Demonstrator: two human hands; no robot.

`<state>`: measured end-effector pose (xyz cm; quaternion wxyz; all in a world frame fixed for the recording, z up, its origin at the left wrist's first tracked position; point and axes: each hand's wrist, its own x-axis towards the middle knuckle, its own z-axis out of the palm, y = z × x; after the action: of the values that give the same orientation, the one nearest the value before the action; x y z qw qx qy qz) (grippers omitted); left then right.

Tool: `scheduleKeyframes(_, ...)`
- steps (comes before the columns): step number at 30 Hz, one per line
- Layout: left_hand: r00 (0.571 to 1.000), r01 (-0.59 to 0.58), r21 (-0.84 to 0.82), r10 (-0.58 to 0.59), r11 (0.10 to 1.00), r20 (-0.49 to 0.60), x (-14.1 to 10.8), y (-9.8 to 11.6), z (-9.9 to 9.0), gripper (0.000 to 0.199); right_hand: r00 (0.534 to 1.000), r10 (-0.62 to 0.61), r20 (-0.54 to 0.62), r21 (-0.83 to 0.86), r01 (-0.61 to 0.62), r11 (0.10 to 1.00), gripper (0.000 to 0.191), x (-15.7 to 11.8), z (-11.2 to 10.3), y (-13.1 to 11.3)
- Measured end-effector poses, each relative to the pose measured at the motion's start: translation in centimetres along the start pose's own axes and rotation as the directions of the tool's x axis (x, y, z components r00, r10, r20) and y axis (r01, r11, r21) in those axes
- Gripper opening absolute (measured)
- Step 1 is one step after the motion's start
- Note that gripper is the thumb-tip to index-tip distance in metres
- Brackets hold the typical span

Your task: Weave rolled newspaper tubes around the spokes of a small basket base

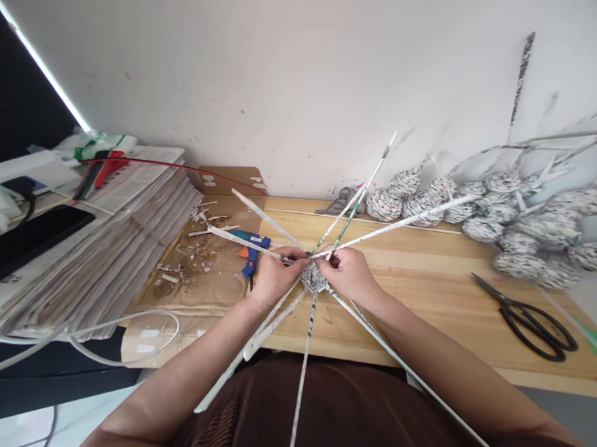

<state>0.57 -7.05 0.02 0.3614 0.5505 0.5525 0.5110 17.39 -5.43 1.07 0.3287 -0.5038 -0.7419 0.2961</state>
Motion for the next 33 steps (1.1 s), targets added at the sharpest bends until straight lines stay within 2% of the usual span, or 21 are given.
scheduleKeyframes(3, 1.000, -0.028, -0.021, 0.028, 0.999, 0.008, 0.1, -0.9, 0.1, 0.011, 1.000, 0.022, -0.016, 0.020, -0.022, 1.000, 0.016, 0.0, 0.2, 0.0)
scheduleKeyframes(6, 0.999, 0.000, -0.095, 0.005, 0.995, 0.049, 0.1, -1.7, 0.3, 0.014, 0.999, 0.047, -0.027, 0.026, -0.046, 0.999, 0.017, 0.0, 0.3, 0.0)
scheduleKeyframes(10, 0.999, 0.020, -0.086, -0.016, 0.996, 0.045, -0.1, -1.5, 0.4, 0.014, 0.999, 0.050, -0.017, 0.029, -0.049, 0.998, 0.017, -0.1, 0.4, -0.1)
scheduleKeyframes(14, 0.993, -0.114, 0.029, 0.114, 0.993, -0.016, -0.6, -0.7, 0.4, 0.011, 0.999, 0.037, -0.029, 0.017, -0.037, 0.999, 0.017, -0.2, 0.3, -0.1)
scheduleKeyframes(17, 0.983, -0.180, 0.110, 0.182, 0.977, -0.012, -0.7, -0.4, 0.3, 0.007, 0.998, 0.050, -0.028, 0.010, -0.050, 0.999, 0.017, -0.2, 0.4, -0.1)
scheduleKeyframes(22, 0.987, -0.153, 0.146, 0.159, 0.977, -0.031, -0.6, -0.5, 0.2, 0.007, 0.999, 0.030, 0.035, 0.053, -0.032, 0.998, 0.009, -0.2, 0.6, 0.0)
scheduleKeyframes(26, 0.991, -0.114, 0.121, 0.122, 0.986, -0.054, -0.4, -0.6, 0.2, 0.008, 0.993, 0.042, 0.110, 0.171, -0.060, 0.983, 0.015, -0.1, 0.5, 0.1)
scheduleKeyframes(28, 0.992, -0.110, 0.127, 0.116, 0.986, -0.039, -0.3, -0.6, 0.1, 0.008, 0.991, 0.035, 0.130, 0.133, -0.052, 0.990, 0.015, 0.0, 0.3, 0.1)
scheduleKeyframes(31, 0.995, -0.092, 0.114, 0.095, 0.989, -0.014, -0.2, -0.8, 0.1, 0.008, 0.995, 0.005, 0.096, -0.024, -0.003, 1.000, 0.023, 0.1, 0.3, 0.3)
scheduleKeyframes(33, 0.997, -0.080, 0.071, 0.081, 0.994, -0.006, -0.2, -1.0, 0.1, 0.010, 0.997, -0.005, 0.074, -0.067, 0.010, 0.998, 0.023, 0.1, 0.3, 0.4)
